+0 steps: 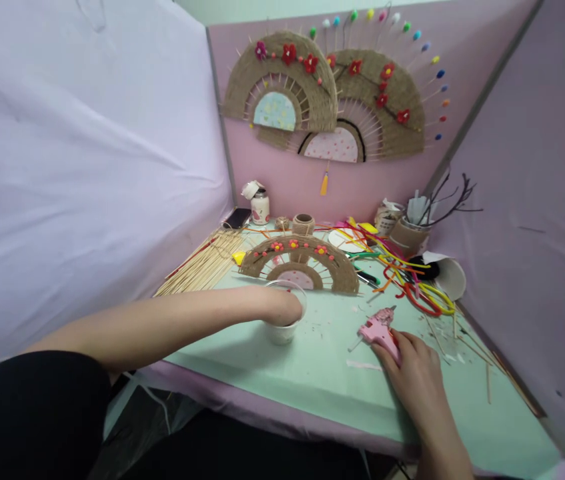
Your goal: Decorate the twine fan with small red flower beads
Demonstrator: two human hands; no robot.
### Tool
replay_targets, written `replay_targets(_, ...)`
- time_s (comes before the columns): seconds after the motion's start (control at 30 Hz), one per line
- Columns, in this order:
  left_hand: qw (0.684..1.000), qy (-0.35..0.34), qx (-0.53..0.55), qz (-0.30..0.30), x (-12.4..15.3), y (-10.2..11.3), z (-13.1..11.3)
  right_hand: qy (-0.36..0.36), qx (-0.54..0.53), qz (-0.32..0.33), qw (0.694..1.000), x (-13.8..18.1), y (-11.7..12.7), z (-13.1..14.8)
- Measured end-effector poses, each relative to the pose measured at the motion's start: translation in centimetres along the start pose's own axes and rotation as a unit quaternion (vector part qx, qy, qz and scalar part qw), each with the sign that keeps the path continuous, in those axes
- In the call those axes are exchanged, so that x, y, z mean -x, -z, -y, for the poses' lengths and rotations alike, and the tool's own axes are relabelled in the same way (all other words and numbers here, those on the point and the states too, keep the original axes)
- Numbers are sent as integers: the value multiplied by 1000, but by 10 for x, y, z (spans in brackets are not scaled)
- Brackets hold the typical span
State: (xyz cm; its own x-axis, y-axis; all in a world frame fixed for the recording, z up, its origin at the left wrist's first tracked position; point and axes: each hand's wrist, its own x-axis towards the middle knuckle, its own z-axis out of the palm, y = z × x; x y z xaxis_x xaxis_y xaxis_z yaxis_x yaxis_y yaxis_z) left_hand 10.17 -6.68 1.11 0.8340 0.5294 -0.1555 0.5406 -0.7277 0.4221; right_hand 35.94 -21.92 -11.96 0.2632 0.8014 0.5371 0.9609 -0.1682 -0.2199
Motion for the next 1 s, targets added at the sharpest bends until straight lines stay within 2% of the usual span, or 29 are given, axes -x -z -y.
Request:
replay_targets(0.1, 995, -3, -54, 86, 1, 5, -8, 14, 2, -21, 1000, -1, -1, 0)
replay_targets(0.2, 987, -4, -102, 122, 4, 12, -18, 34, 10, -44, 998, -4, 0, 0)
replay_targets(0.4, 969, -27, -200, 140, 12, 32, -42, 60, -8, -42, 997, -5, 6, -1)
replay_targets(0.5, 955, -29, -259, 145, 22, 47, -54, 53, -27, -32, 998, -4, 10, -2)
replay_targets(0.57, 956, -16, -263, 127, 29, 57, -56, 35, -43, -19, 998, -4, 13, -1)
replay_targets(0.67, 984, -30, -169, 50, 40, 66, -45, -2, -73, 8, 997, -4, 19, 0)
replay_targets(0.77, 999, -31, 20, -19, 48, 66, -25, -40, -121, 23, 992, -7, 29, 1)
replay_targets(0.87, 975, 4, 204, -83, 57, 59, -10, -79, -199, 26, 976, -10, 43, 5)
replay_targets(1.0, 908, -12, 391, -149, 69, 50, -9, -143, -337, 33, 930, -7, 66, 21)
